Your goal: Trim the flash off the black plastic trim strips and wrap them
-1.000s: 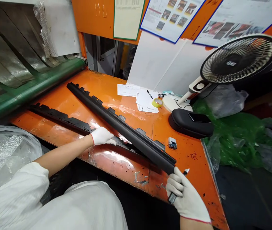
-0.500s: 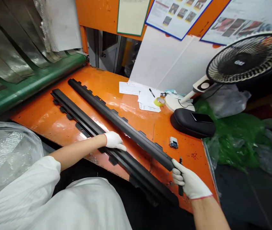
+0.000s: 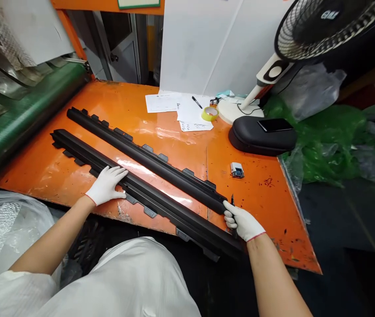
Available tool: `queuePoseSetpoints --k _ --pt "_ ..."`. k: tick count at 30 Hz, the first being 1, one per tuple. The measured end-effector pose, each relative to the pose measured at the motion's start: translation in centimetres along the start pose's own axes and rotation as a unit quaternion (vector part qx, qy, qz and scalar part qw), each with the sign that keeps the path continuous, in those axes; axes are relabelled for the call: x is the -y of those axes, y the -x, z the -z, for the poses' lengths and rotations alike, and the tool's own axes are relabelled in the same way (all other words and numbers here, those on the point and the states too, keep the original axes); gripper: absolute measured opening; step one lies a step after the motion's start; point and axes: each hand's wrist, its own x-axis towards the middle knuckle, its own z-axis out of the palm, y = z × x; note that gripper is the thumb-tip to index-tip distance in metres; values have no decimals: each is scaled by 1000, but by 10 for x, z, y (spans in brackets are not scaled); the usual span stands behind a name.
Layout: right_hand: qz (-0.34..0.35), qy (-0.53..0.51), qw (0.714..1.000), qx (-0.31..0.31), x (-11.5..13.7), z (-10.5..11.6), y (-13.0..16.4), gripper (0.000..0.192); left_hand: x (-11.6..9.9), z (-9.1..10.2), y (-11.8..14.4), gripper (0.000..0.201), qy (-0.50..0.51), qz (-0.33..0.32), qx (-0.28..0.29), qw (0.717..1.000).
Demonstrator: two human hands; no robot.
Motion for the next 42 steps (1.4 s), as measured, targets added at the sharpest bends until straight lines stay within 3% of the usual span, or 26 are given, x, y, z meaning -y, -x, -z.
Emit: queuePoseSetpoints --k 6,9,12,15,23,29,33,37,40,42 --pt "-13 -7 1000 -28 6 -3 3 67 -12 23 -75 90 -84 -58 200 974" --pt "-11 -7 999 -30 7 -2 4 69 -17 26 -93 90 -129 -78 225 963" --pt "2 4 1000 -17 6 3 3 71 -18 26 -88 80 -131 -99 194 967" --pt "27 42 999 -2 4 7 0 70 -19 28 -69 63 -118 -114 128 978" --pt "13 109 994 19 3 11 4 72 -24 25 -24 38 -74 -83 14 994" --pt "-5 77 995 56 -8 9 28 88 -22 23 -11 34 -81 -85 -19 993" --pt "-38 39 997 53 -13 4 50 89 -18 18 -5 30 -84 -96 -37 991" --pt "-32 61 997 32 -5 9 67 87 -4 4 4 4 -83 -83 -91 989" --pt "-18 91 994 59 5 20 77 88 6 -9 4 20 -80 -64 -150 983" --pt "-7 112 991 77 8 24 84 89 5 -16 3 20 -79 -50 -172 981"
